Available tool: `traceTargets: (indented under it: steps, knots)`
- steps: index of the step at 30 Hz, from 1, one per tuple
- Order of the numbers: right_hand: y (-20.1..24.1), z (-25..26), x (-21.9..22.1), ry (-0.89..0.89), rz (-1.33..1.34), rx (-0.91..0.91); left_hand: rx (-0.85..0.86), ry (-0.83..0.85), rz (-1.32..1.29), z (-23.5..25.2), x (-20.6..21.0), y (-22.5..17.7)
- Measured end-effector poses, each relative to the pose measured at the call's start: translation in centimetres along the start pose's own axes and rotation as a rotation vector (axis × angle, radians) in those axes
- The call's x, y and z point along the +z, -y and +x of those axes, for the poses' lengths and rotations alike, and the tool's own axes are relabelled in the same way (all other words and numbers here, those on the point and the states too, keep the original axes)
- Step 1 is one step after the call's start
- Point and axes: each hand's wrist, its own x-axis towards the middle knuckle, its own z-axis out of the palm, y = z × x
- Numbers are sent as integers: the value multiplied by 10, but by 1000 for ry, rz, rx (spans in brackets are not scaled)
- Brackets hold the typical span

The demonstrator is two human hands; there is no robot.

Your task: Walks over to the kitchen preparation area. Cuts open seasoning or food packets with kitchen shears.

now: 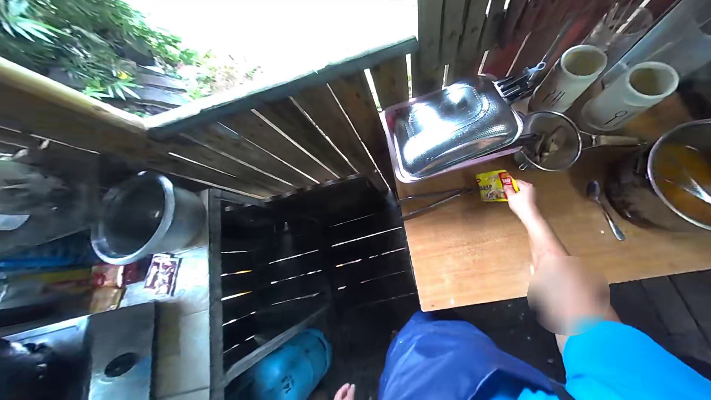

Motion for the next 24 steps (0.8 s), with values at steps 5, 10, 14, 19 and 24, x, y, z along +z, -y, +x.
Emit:
traceTargets:
  steps: [5, 10, 14, 19, 24]
  knots:
    - [-18, -56, -19, -90, 51, -203, 9, 113, 101, 70, -1, -56]
    - [6, -100, -18, 49, 248, -262, 490, 164, -38, 55, -16, -208]
    - [43, -138, 0, 273, 570, -208, 734, 332, -387, 25, -16, -307]
    - [90, -185, 39, 550, 725, -228, 721, 447, -622, -10, -23, -350]
    - [112, -212, 89, 760, 671, -518, 651, 442, -942, -8, -29, -329]
